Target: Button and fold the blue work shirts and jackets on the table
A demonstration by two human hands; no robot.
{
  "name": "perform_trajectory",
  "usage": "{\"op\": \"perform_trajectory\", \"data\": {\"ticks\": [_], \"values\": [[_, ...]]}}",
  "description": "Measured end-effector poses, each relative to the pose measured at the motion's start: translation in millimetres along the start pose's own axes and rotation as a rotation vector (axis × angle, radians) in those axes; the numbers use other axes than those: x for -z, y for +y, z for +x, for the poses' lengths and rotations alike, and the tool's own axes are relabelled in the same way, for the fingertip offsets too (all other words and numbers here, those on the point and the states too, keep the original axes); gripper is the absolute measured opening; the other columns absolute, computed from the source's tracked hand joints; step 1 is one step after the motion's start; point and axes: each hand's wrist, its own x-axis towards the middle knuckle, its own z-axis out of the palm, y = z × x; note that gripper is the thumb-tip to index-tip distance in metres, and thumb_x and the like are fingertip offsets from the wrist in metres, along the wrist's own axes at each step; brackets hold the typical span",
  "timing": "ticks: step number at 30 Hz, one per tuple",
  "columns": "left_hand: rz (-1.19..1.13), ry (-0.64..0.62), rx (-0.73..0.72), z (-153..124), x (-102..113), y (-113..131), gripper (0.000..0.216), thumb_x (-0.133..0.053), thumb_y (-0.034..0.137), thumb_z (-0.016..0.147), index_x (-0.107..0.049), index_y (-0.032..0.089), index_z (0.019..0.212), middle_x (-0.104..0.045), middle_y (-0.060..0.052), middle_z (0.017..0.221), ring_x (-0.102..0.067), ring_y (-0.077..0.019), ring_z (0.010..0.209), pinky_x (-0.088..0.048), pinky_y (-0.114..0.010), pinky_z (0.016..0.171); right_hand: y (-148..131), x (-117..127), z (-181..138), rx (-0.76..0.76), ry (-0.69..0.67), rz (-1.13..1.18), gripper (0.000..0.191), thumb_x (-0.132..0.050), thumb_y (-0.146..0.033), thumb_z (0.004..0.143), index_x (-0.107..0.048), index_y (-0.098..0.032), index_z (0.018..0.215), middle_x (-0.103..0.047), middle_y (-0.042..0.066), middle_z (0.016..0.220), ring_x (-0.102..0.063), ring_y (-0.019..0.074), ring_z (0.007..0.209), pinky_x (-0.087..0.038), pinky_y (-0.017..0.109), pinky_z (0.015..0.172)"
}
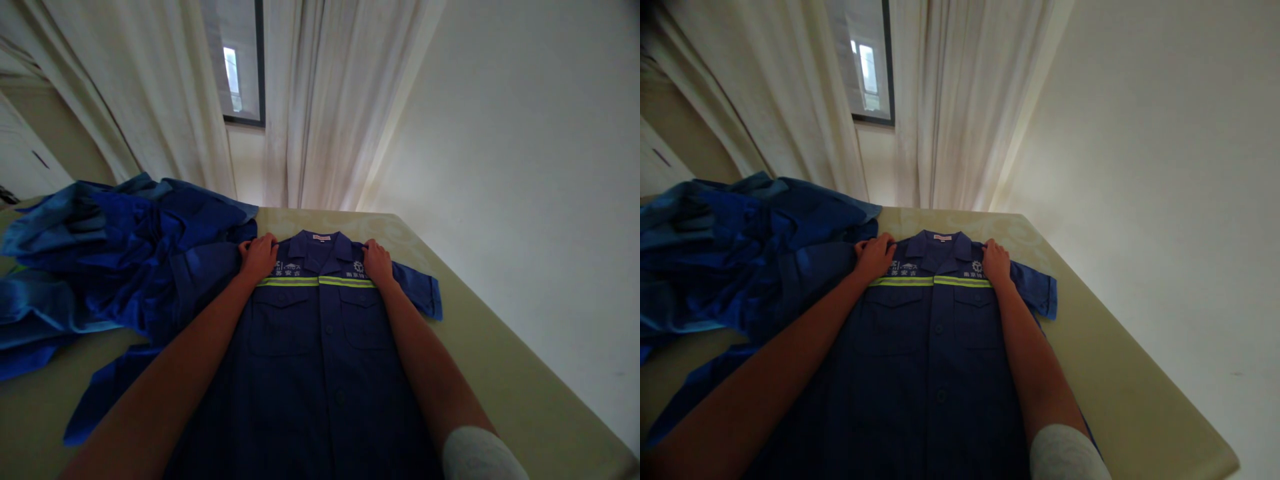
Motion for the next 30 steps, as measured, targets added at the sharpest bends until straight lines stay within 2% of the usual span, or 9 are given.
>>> {"op": "perform_trajectory", "data": {"ticks": [4, 7, 9, 13, 20, 23, 30], "values": [[-0.04, 0.033, 0.006, 0.8, -0.4, 0.6, 0.028, -0.048, 0.038, 0.1, -0.061, 0.022, 0.12, -0.071, -0.012, 0.123, -0.059, -0.031, 0.118, -0.03, -0.05, 0.105, 0.8, -0.9, -1.0, 0.033, 0.045, 0.022, 0.026, -0.045, -0.026, 0.103, -0.057, -0.017, 0.124, -0.069, 0.015, 0.116, -0.058, 0.03, 0.11, -0.038, 0.039, 0.093], [-0.039, 0.022, 0.037, 2.2, 0.2, 1.0, 0.038, -0.04, 0.045, 0.103, -0.065, 0.023, 0.121, -0.068, -0.014, 0.127, -0.057, -0.0326, 0.12, -0.031, -0.052, 0.105, 3.0, -3.0, -1.3, 0.038, 0.07, 0.04, 0.033, -0.051, -0.028, 0.1, -0.057, -0.018, 0.131, -0.066, 0.015, 0.125, -0.054, 0.0318, 0.118, -0.036, 0.042, 0.098], [-0.003, -0.003, 0.054, 2.9, 0.5, 0.8, 0.04, -0.036, 0.041, 0.104, -0.069, 0.024, 0.118, -0.067, -0.014, 0.127, -0.056, -0.0329, 0.121, -0.031, -0.053, 0.105, 4.0, -3.8, -1.3, 0.035, 0.051, 0.035, 0.034, -0.053, -0.029, 0.099, -0.06, -0.019, 0.13, -0.065, 0.015, 0.126, -0.053, 0.0324, 0.119, -0.036, 0.043, 0.099], [0.035, -0.02, 0.046, 2.4, 0.9, 0.1, 0.032, -0.047, 0.034, 0.099, -0.068, 0.024, 0.12, -0.065, -0.015, 0.128, -0.054, -0.0332, 0.123, -0.031, -0.052, 0.106, 2.9, -3.1, -0.7, 0.029, 0.016, 0.003, 0.026, -0.051, -0.03, 0.101, -0.068, -0.02, 0.117, -0.065, 0.015, 0.122, -0.054, 0.0322, 0.118, -0.037, 0.042, 0.096], [-0.031, -0.016, 0.066, 3.0, 3.4, 0.3, 0.023, -0.049, 0.03, 0.097, -0.065, 0.024, 0.113, -0.071, -0.011, 0.12, -0.057, -0.0319, 0.12, -0.032, -0.05, 0.104, 1.3, -2.9, 1.6, 0.041, -0.001, 0.008, 0.025, -0.043, -0.024, 0.104, -0.059, -0.015, 0.121, -0.07, 0.016, 0.114, -0.06, 0.0301, 0.109, -0.038, 0.038, 0.09], [-0.053, -0.023, 0.083, 4.2, 3.6, 0.0, 0.023, -0.049, 0.031, 0.098, -0.064, 0.025, 0.114, -0.074, -0.01, 0.116, -0.059, -0.0313, 0.119, -0.031, -0.05, 0.104, 3.8, -5.0, 2.0, 0.052, 0.029, 0.027, 0.023, -0.045, -0.024, 0.103, -0.06, -0.015, 0.119, -0.07, 0.017, 0.114, -0.06, 0.0307, 0.109, -0.037, 0.038, 0.091], [-0.106, 0.01, 0.08, 4.0, 4.5, -0.3, 0.024, -0.048, 0.031, 0.097, -0.065, 0.025, 0.114, -0.073, -0.01, 0.12, -0.059, -0.0313, 0.12, -0.032, -0.049, 0.102, 6.3, -4.7, 0.1, 0.019, 0.136, 0.086, 0.023, -0.054, -0.024, 0.096, -0.065, -0.017, 0.115, -0.065, 0.016, 0.119, -0.052, 0.033, 0.115, -0.034, 0.043, 0.094]]}}
